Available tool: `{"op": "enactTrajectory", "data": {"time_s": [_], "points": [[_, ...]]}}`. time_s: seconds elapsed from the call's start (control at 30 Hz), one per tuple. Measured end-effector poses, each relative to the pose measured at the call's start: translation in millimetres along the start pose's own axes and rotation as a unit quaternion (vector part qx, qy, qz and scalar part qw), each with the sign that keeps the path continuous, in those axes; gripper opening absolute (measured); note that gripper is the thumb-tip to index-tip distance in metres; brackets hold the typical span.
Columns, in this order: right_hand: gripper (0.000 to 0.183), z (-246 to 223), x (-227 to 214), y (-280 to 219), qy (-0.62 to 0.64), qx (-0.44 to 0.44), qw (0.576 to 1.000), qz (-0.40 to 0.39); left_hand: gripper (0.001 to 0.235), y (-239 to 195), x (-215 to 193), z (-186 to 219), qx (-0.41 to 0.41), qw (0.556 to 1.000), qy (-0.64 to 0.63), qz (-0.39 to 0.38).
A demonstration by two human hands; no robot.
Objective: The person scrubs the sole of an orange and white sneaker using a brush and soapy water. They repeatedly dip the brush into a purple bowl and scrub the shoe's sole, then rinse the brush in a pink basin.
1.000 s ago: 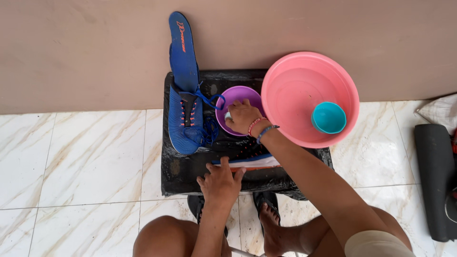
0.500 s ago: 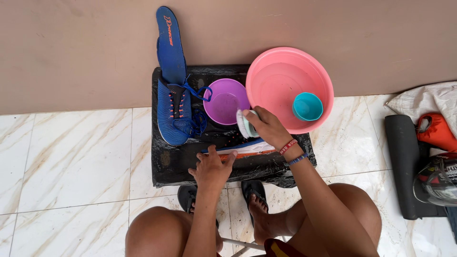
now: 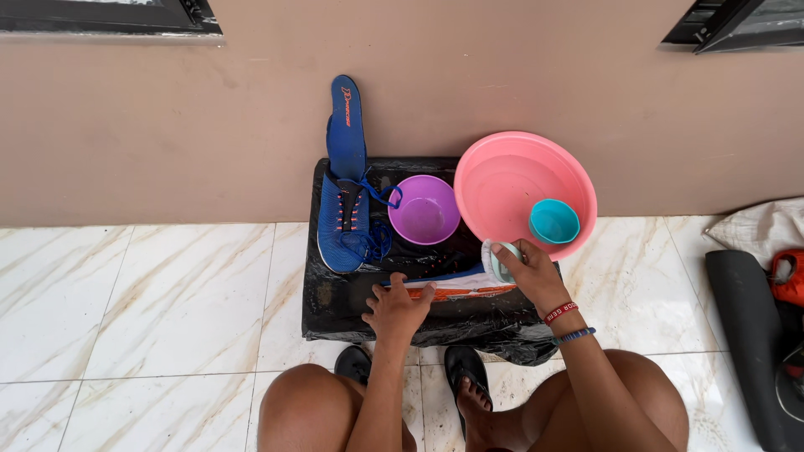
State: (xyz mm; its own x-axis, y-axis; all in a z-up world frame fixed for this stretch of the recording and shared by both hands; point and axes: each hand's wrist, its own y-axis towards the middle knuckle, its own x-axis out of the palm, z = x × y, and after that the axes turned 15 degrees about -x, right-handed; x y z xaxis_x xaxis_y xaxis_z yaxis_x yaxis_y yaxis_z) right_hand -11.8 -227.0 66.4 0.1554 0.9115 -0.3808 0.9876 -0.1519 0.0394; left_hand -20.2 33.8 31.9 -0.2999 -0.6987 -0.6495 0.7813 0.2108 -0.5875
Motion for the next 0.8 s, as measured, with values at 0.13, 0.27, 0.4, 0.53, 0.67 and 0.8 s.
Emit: {"op": "enactTrajectory", "data": {"time_s": [0.13,0.27,0.4,0.53,0.67,0.8], "points": [[0.047,7.2,-0.1,-6.9,-0.005,0.001,1.0,-0.007,0.078,2.8,0.4,-4.1,0.0,1.0,-0.007,-0.013],[0.047,7.6,1.2,-7.1,-0.006,0.009,1.0,-0.019,0.083,5.7,-1.2,-8.7,0.02,1.0,-0.019,-0.013],[0.045,10.5,2.6,-2.9,-0.032,0.012,0.999,-0.004,0.098,-13.5,-28.4,0.8,-0.005,0.997,-0.039,-0.069],[0.048,-0.2,1.8,-4.7,-0.088,-0.031,0.995,0.021,0.102,12.8,-13.0,-10.5,-0.01,0.996,-0.033,-0.087],[0.043,0.5,2.5,-12.8,-0.209,-0.151,0.966,0.028,0.108,21.9,-2.2,-18.8,-0.017,0.994,-0.052,-0.098],[0.035,23.8,13.5,-13.6,-0.291,-0.222,0.929,0.051,0.105,12.6,-13.4,-13.9,-0.014,0.989,-0.089,-0.117]]}}
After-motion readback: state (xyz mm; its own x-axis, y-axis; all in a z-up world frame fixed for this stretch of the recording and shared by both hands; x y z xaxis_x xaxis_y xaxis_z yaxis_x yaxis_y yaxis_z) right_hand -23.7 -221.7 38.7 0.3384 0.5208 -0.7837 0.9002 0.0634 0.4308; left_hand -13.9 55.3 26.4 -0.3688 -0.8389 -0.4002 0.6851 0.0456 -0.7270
